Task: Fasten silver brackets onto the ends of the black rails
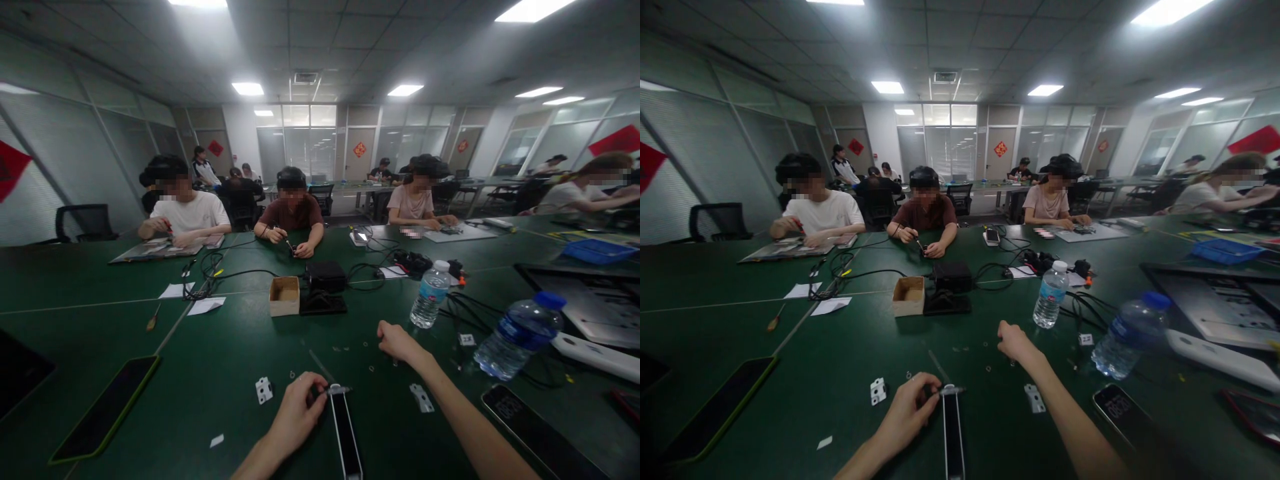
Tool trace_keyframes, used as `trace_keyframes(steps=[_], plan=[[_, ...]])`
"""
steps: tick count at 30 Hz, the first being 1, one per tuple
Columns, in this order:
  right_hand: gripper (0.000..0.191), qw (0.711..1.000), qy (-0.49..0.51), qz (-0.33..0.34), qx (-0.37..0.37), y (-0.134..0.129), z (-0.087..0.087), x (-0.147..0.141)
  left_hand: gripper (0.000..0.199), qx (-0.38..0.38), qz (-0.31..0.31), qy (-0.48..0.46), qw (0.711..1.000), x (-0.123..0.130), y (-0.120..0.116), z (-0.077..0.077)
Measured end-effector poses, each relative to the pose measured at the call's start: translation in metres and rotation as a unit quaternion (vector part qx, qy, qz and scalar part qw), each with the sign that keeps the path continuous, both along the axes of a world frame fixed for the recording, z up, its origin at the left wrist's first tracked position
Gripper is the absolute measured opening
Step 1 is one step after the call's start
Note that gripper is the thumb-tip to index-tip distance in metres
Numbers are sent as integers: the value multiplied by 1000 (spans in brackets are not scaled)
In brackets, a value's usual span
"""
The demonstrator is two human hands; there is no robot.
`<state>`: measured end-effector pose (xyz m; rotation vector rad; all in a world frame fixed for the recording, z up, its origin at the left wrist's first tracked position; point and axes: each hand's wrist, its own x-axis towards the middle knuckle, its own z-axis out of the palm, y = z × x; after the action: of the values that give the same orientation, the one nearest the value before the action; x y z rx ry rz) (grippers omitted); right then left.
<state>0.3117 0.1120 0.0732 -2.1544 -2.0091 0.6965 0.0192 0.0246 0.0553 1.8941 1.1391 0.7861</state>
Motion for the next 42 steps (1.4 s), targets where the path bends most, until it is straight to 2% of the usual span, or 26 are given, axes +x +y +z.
trace_keyframes(steps=[6, 15, 21, 27, 37, 42], plan=[[25, 1000, 12, 8, -21, 3, 3, -1, 14, -9, 6, 11, 1000, -1, -1, 3], [27, 999, 16, 35, -5, -7, 10, -1, 16, -3, 6, 22, 1000, 0, -2, 7], [6, 999, -39, 15, -31, -3, 15, 2, 17, 6, 9, 21, 1000, 0, -1, 3], [18, 997, -63, 18, -48, 0, 16, -1, 15, 8, 11, 14, 1000, 0, -1, 1], [12, 996, -53, 66, -15, -11, 22, -9, 17, 1, 16, 13, 1000, 0, -2, 5], [6, 995, -46, 82, 17, -11, 24, -8, 20, -32, 29, -22, 999, -1, -1, 5]])
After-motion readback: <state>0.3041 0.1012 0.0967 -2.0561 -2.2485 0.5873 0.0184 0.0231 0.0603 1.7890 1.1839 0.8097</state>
